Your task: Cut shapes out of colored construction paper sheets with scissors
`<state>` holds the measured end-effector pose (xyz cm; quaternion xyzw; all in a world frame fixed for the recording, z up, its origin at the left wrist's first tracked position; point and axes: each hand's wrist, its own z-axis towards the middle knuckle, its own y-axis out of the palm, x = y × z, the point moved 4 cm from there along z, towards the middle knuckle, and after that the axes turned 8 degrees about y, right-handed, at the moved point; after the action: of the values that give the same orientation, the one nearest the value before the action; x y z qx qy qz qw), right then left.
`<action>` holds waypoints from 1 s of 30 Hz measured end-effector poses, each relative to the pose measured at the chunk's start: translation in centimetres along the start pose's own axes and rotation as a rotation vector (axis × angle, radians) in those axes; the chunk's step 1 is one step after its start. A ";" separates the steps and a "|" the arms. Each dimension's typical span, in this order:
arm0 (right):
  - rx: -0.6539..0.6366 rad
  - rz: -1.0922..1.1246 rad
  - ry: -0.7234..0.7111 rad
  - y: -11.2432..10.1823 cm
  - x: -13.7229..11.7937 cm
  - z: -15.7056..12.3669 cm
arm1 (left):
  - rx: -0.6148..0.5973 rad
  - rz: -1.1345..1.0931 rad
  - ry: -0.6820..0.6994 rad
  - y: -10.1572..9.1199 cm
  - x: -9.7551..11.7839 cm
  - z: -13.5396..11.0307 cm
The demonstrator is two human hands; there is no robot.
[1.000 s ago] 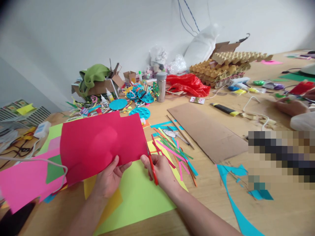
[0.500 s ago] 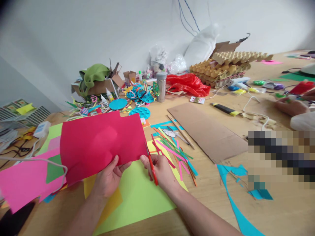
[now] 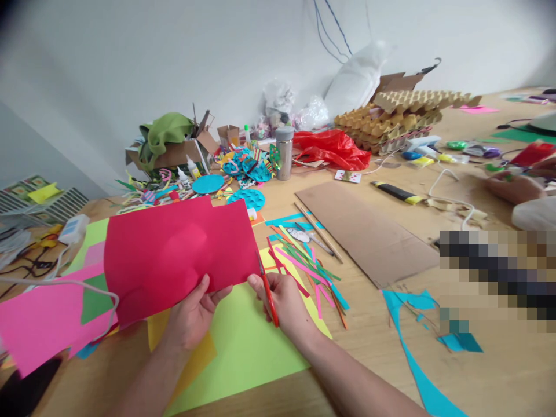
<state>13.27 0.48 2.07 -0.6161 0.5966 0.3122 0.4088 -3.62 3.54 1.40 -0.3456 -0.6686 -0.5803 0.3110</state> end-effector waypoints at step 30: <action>-0.031 -0.044 -0.077 -0.2 0.1 0.4 | 0.024 0.031 -0.016 -0.5 -0.4 0.1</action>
<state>13.52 0.76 1.81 -0.6227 0.5618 0.3357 0.4288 -3.83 3.52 0.81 -0.3568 -0.6727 -0.5646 0.3185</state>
